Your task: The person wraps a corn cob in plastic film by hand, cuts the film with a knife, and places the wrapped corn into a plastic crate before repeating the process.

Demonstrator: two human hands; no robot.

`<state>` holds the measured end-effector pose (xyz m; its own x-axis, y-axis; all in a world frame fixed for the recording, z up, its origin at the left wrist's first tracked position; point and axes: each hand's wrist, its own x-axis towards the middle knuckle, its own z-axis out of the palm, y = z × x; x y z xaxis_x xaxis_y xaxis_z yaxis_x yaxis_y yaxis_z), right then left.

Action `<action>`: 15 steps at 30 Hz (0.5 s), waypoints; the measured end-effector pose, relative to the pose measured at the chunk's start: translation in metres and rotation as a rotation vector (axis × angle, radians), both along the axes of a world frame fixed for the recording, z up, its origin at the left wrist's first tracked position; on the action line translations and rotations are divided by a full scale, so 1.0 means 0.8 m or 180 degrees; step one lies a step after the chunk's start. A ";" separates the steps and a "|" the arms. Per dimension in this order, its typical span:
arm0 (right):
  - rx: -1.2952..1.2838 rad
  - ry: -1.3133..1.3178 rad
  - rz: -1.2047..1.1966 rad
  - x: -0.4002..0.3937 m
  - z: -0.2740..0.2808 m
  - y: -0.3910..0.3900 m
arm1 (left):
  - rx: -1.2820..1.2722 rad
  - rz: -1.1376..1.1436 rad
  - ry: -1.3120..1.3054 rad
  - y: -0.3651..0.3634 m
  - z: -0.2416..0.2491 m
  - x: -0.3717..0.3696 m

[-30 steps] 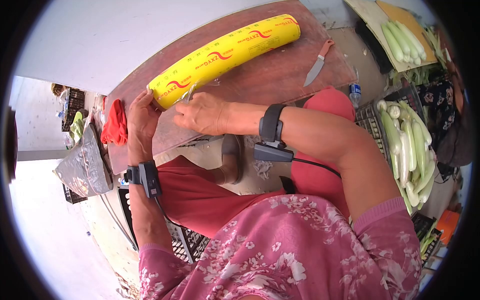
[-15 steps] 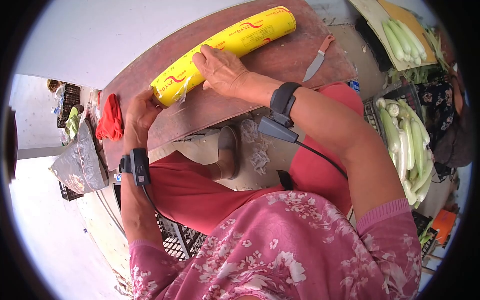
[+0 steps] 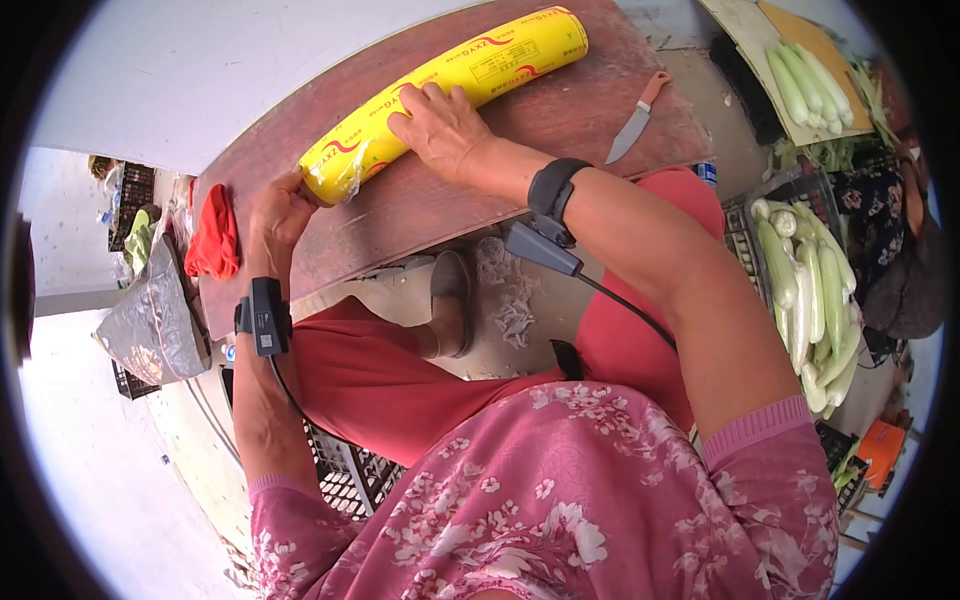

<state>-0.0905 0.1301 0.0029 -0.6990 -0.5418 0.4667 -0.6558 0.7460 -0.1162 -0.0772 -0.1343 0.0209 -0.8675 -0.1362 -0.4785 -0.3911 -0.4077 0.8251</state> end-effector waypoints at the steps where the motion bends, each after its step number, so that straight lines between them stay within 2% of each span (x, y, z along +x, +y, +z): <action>1: 0.0009 -0.0032 0.0004 -0.002 0.001 0.000 | -0.0059 -0.0035 0.0083 -0.007 -0.008 -0.003; 3: -0.0250 -0.0285 0.0081 -0.007 0.004 0.000 | -0.0177 -0.0111 0.0240 -0.012 -0.012 -0.007; 6: -0.0539 -0.0519 0.0118 -0.010 0.007 0.000 | -0.2369 0.0245 0.0585 0.016 0.003 0.009; 9: -0.0803 -0.0342 0.0177 -0.015 0.009 -0.001 | -0.3378 -0.0469 0.0914 0.020 0.007 0.014; 10: -0.0894 -0.0223 0.0204 -0.016 0.008 0.000 | -0.4035 -0.0488 0.0817 0.019 -0.001 0.013; 13: -0.0842 -0.0680 0.0209 -0.020 0.013 0.002 | -0.4021 -0.0491 0.1057 0.021 -0.002 0.019; 15: -0.0823 -0.0610 0.0299 -0.022 0.015 0.004 | -0.4241 -0.0572 0.1164 0.029 0.007 0.028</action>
<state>-0.1080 0.1333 0.0146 -0.7400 -0.4888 0.4620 -0.6682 0.6131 -0.4215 -0.0552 -0.1109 0.0264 -0.9677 -0.1794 0.1769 -0.0341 0.7890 0.6134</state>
